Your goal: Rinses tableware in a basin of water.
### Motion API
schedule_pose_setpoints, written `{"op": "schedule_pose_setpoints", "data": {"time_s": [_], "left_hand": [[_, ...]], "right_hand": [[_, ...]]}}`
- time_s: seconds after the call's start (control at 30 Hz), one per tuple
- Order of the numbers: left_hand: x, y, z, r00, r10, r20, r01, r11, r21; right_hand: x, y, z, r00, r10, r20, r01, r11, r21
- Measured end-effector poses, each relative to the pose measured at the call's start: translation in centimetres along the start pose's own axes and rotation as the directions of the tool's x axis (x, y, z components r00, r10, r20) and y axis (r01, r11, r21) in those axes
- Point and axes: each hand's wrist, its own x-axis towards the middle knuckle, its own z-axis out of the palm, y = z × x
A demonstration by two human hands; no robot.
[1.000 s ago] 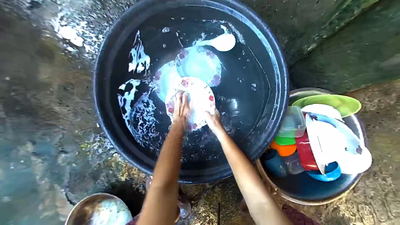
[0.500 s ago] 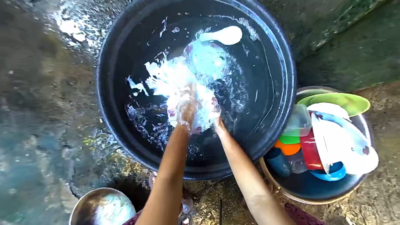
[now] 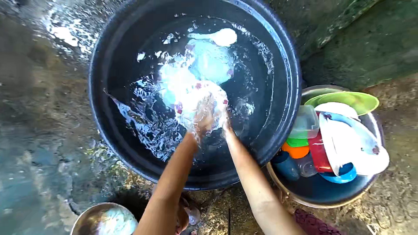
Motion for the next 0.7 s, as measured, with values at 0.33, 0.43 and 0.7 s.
{"op": "schedule_pose_setpoints", "data": {"time_s": [0.33, 0.43, 0.7], "left_hand": [[-8.1, -1.1, -3.4, 0.848, 0.510, -0.143, -0.446, 0.833, 0.328], [-7.9, 0.0, -8.2, 0.930, 0.232, -0.286, -0.199, 0.970, 0.139], [2.8, -4.5, -7.1, 0.941, -0.295, -0.163, 0.301, 0.953, 0.013]], "right_hand": [[2.0, -2.8, -3.3, 0.969, -0.014, 0.246, -0.005, 0.997, 0.077], [1.9, -2.0, -3.3, 0.914, -0.293, 0.280, 0.302, 0.953, 0.014], [3.0, 1.6, -1.6, 0.963, -0.176, 0.204, 0.212, 0.963, -0.165]]}}
